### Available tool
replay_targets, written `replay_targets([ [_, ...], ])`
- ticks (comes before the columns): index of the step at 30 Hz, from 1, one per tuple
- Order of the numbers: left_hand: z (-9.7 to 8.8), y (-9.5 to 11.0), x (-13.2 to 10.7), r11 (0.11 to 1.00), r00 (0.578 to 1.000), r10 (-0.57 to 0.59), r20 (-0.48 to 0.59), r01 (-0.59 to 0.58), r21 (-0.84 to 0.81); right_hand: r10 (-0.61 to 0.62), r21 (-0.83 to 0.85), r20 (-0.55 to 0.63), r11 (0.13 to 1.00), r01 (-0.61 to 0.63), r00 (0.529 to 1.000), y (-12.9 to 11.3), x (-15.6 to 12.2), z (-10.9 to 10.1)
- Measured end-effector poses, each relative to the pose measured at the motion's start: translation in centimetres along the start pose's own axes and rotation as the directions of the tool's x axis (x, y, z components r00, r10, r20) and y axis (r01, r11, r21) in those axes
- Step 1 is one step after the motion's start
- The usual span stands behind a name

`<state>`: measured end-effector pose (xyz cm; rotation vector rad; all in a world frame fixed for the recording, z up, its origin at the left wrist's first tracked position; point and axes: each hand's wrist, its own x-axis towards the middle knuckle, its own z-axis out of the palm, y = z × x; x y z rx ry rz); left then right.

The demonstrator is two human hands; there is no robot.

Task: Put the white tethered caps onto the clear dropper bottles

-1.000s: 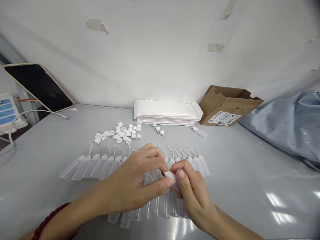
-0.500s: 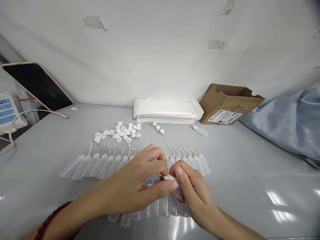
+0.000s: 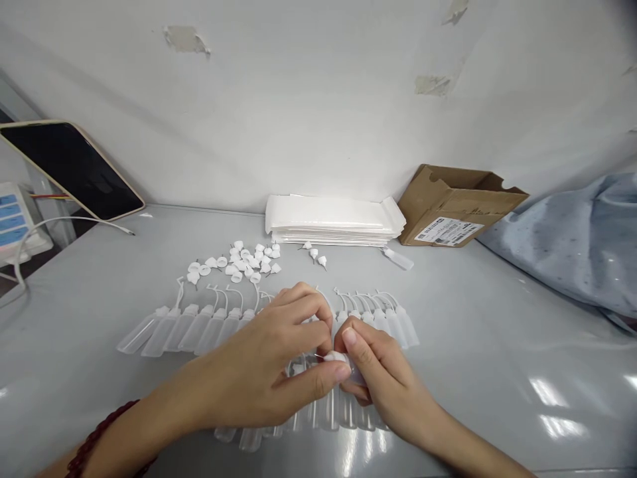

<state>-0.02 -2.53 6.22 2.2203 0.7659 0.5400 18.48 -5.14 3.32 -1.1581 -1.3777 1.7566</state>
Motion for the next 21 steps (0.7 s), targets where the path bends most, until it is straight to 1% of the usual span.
replay_targets([
  [2,0.05,0.07,0.03,0.999,1.0,0.0,0.016,0.001,-0.037,-0.017,-0.024,-0.012,1.0,0.017,1.0,0.21,-0.11,-0.06],
  [4,-0.01,0.18,0.08,0.999,0.999,0.003,0.032,-0.002,-0.047,-0.003,-0.017,-0.002,1.0,0.003,1.0,0.27,-0.17,-0.15],
  [10,-0.25,0.26,-0.03,0.999,0.998,0.051,0.047,-0.051,0.003,0.06,0.039,0.027,0.997,-0.061,0.998,-0.18,-0.01,-0.23],
  [12,-0.17,0.21,-0.12,0.998,0.997,0.066,0.031,-0.067,0.017,0.068,0.055,0.029,0.996,-0.07,0.997,-0.26,0.04,-0.2],
  [17,0.15,0.16,-0.01,0.998,0.996,0.065,-0.057,-0.063,0.028,0.053,0.035,0.016,0.998,-0.054,0.998,-0.1,0.03,-0.2],
  [21,0.22,0.18,0.19,0.999,0.997,0.053,-0.057,-0.053,0.005,0.049,0.044,0.026,0.998,-0.05,0.998,0.11,-0.02,-0.26],
])
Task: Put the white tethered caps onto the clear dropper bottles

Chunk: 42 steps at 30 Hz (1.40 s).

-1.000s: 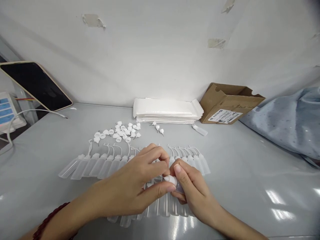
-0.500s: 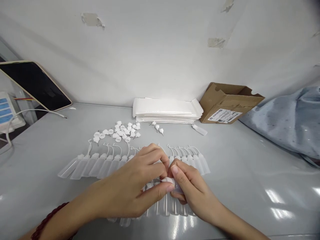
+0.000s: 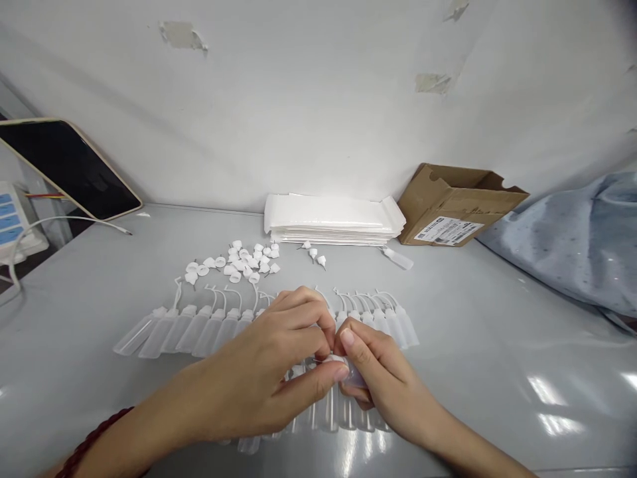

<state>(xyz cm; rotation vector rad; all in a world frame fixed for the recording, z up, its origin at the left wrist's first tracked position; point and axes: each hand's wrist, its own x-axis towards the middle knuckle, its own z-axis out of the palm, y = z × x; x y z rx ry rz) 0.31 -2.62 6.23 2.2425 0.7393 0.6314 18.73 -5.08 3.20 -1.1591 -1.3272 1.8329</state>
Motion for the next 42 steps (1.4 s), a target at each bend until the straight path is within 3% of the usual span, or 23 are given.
replay_targets([
  [9,-0.4,0.2,-0.3,0.997,0.998,0.049,0.026,-0.051,0.053,0.03,0.037,-0.013,0.999,-0.029,0.999,-0.3,0.3,-0.1],
  [18,0.3,-1.1,-0.2,0.951,0.986,0.144,-0.087,-0.113,0.289,0.021,0.295,0.139,0.954,-0.061,0.99,-0.6,1.0,-1.4],
  [21,0.3,-1.5,0.0,0.943,0.972,0.044,-0.23,0.035,0.33,-0.07,0.21,-0.004,0.975,0.069,0.998,-1.1,1.4,-2.6],
  [23,0.1,-1.8,0.1,0.934,0.915,-0.128,-0.382,0.241,0.264,-0.18,-0.029,-0.195,0.984,0.177,0.964,-1.3,2.0,-4.2],
  [25,-0.4,-2.3,0.4,0.889,0.827,-0.311,-0.468,0.427,0.163,-0.348,-0.4,-0.412,0.9,0.176,0.842,-1.2,2.8,-6.4],
  [26,-0.6,-2.5,0.5,0.863,0.8,-0.371,-0.472,0.485,0.144,-0.386,-0.464,-0.465,0.873,0.152,0.797,-1.0,3.3,-7.6],
  [28,-1.2,-3.1,1.1,0.83,0.83,-0.396,-0.393,0.507,0.235,-0.416,-0.536,-0.513,0.838,0.098,0.751,-0.5,4.3,-9.9],
  [31,-1.8,-4.2,2.8,0.816,0.938,-0.304,-0.166,0.346,0.462,-0.449,-0.643,-0.521,0.766,0.012,0.726,-0.1,5.1,-12.4],
  [36,-1.5,-6.1,6.4,0.818,0.974,-0.228,-0.019,0.202,0.538,-0.494,-0.777,-0.5,0.618,-0.117,0.711,-1.4,3.9,-13.4],
  [42,-0.3,-6.8,7.9,0.754,0.96,-0.267,0.087,0.152,0.639,-0.273,-0.833,-0.346,0.53,-0.16,0.898,-3.4,1.0,-12.8],
])
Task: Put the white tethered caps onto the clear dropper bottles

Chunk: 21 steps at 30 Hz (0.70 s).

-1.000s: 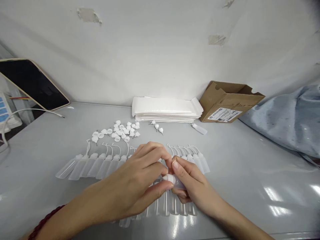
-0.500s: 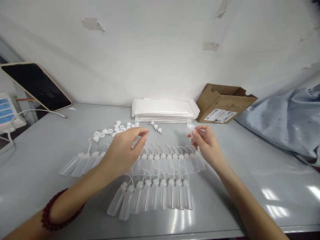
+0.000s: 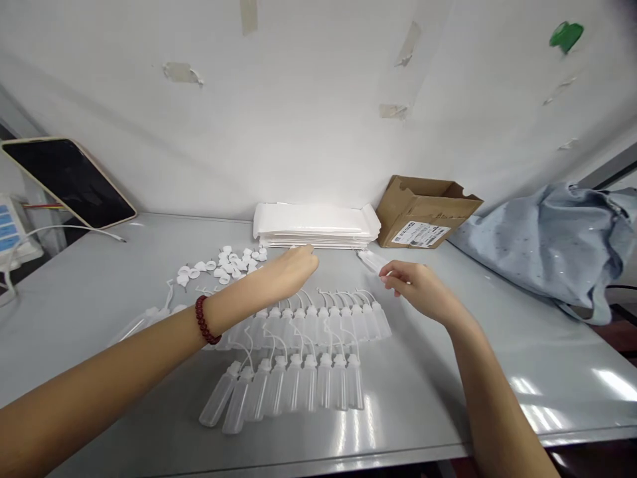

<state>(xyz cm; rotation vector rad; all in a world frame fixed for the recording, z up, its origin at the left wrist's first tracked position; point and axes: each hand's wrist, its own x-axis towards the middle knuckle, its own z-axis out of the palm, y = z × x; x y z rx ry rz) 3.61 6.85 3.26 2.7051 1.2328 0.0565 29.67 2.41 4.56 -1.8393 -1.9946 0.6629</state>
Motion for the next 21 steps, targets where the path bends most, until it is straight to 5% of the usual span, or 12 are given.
replay_targets([
  [10,0.4,0.2,0.1,0.988,0.979,-0.12,0.164,0.101,0.12,0.014,-0.058,0.304,0.998,0.004,0.952,-0.5,-1.6,-1.0],
  [21,1.8,-0.7,-0.4,0.998,0.998,-0.066,-0.013,0.066,-0.004,0.039,-0.117,0.421,0.993,0.012,0.906,-0.2,-2.2,-0.9],
])
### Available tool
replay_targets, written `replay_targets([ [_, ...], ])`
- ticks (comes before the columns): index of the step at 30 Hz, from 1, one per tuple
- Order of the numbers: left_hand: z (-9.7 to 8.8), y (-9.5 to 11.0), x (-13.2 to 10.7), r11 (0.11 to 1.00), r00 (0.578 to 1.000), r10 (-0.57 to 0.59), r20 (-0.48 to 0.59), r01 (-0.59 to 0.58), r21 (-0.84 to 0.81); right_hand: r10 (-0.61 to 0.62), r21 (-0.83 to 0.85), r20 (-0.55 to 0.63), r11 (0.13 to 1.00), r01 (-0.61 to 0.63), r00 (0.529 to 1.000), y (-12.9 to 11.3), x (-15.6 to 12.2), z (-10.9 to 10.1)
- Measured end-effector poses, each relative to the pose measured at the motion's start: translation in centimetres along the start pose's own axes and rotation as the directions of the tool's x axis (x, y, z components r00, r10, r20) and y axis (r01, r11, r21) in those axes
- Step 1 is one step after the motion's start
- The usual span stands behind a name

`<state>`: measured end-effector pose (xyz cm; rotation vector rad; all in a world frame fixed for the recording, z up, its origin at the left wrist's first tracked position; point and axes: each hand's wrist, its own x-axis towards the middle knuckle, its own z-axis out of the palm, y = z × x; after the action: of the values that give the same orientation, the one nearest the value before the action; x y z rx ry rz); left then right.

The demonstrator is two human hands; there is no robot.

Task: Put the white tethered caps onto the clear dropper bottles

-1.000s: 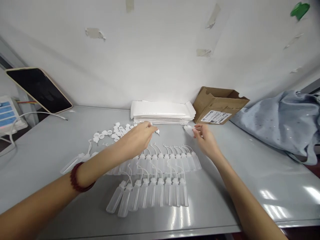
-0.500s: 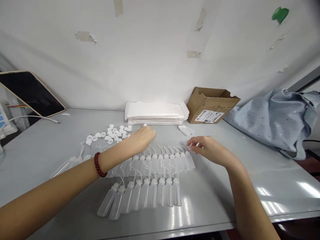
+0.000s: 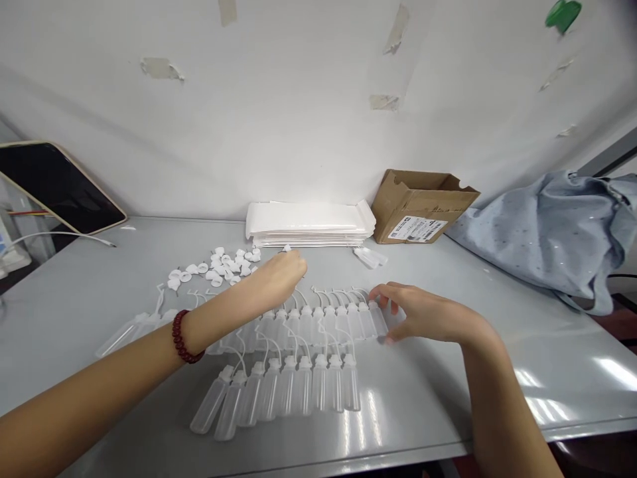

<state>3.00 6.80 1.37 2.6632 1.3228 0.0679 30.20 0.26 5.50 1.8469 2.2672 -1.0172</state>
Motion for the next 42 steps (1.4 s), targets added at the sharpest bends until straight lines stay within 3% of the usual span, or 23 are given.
replay_targets([
  [7,-2.4,0.6,-2.6,0.996,0.993,-0.017,-0.117,0.006,-0.09,0.027,-0.055,-0.065,0.998,-0.03,0.998,0.2,0.3,0.1],
  [11,-3.8,1.3,-4.5,0.986,0.983,-0.089,-0.162,0.064,-0.152,0.013,-0.009,-0.207,1.0,-0.015,0.978,0.7,0.1,-0.5],
  [13,-4.1,1.8,-5.4,0.95,0.966,-0.171,-0.194,0.11,-0.291,-0.058,0.056,-0.34,0.995,0.082,0.939,0.1,0.1,-0.4],
  [16,-4.2,2.5,-6.4,0.848,0.925,-0.303,-0.23,0.151,-0.508,-0.241,0.089,-0.496,0.942,0.325,0.834,-1.9,0.3,0.7],
  [20,-4.1,3.4,-7.3,0.676,0.905,-0.397,-0.155,0.173,-0.716,-0.445,0.076,-0.457,0.843,0.532,0.77,-4.7,0.1,3.3],
  [24,-3.6,3.8,-7.7,0.377,0.909,-0.416,0.014,0.186,-0.907,-0.512,0.128,-0.388,0.794,0.595,0.766,-6.2,-0.6,5.1],
  [26,-3.2,4.1,-7.8,0.298,0.915,-0.402,0.042,0.174,-0.938,-0.521,0.169,-0.365,0.778,0.605,0.772,-6.6,-0.8,5.5],
  [34,-2.6,4.7,-7.7,0.192,0.935,-0.337,0.115,0.187,-0.963,-0.534,0.258,-0.317,0.747,0.613,0.784,-6.9,-0.9,5.6],
  [42,-3.8,4.5,-7.7,0.158,0.931,-0.327,0.16,0.221,-0.962,-0.585,0.27,-0.354,0.683,0.678,0.73,-6.5,-0.9,6.0],
])
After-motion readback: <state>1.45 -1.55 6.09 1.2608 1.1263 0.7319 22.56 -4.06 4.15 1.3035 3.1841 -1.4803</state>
